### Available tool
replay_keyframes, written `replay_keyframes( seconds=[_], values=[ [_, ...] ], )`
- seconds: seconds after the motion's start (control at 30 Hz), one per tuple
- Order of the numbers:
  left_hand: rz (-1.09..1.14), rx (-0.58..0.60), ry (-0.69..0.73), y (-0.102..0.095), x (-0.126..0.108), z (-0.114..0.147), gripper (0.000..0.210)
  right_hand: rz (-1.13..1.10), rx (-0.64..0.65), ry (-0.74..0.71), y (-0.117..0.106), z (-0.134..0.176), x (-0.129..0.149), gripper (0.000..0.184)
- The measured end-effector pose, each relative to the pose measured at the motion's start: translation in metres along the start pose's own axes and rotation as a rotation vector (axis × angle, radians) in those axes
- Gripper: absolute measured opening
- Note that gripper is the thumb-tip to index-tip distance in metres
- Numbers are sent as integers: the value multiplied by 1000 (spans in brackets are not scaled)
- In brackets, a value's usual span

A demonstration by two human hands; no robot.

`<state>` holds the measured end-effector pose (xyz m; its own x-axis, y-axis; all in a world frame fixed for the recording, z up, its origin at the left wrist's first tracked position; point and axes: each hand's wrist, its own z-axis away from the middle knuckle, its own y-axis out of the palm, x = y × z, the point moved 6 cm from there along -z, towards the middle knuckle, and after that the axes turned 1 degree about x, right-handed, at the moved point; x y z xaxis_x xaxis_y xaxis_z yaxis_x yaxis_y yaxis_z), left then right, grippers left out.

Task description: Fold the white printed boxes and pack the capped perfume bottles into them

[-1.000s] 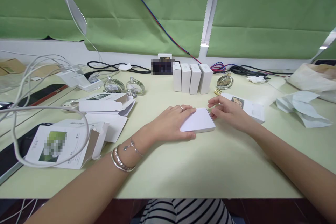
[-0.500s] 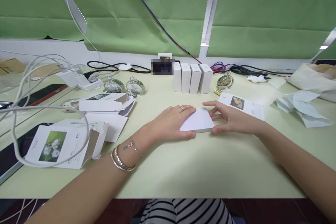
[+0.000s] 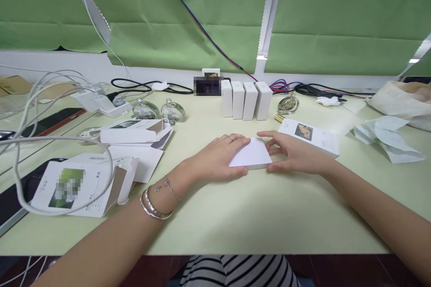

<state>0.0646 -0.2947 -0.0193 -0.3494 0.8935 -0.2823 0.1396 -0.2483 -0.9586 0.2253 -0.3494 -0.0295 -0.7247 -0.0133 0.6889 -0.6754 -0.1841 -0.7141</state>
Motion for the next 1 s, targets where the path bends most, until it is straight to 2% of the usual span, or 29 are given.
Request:
replay_keyframes(
  seconds=[0.1, 0.47, 0.8, 1.0],
  values=[
    [-13, -12, -22, -3, 0, 1, 69, -62, -11, 0, 2, -1, 1, 79],
    [-74, 11, -37, -5, -7, 3, 66, -305, 13, -218, 21, -7, 11, 66],
    [-130, 21, -45, -7, -11, 4, 57, -314, 25, -180, 22, -8, 6, 69],
    [-185, -43, -7, -5, -12, 2, 62, -227, 26, -148, 21, -8, 7, 78]
  ],
)
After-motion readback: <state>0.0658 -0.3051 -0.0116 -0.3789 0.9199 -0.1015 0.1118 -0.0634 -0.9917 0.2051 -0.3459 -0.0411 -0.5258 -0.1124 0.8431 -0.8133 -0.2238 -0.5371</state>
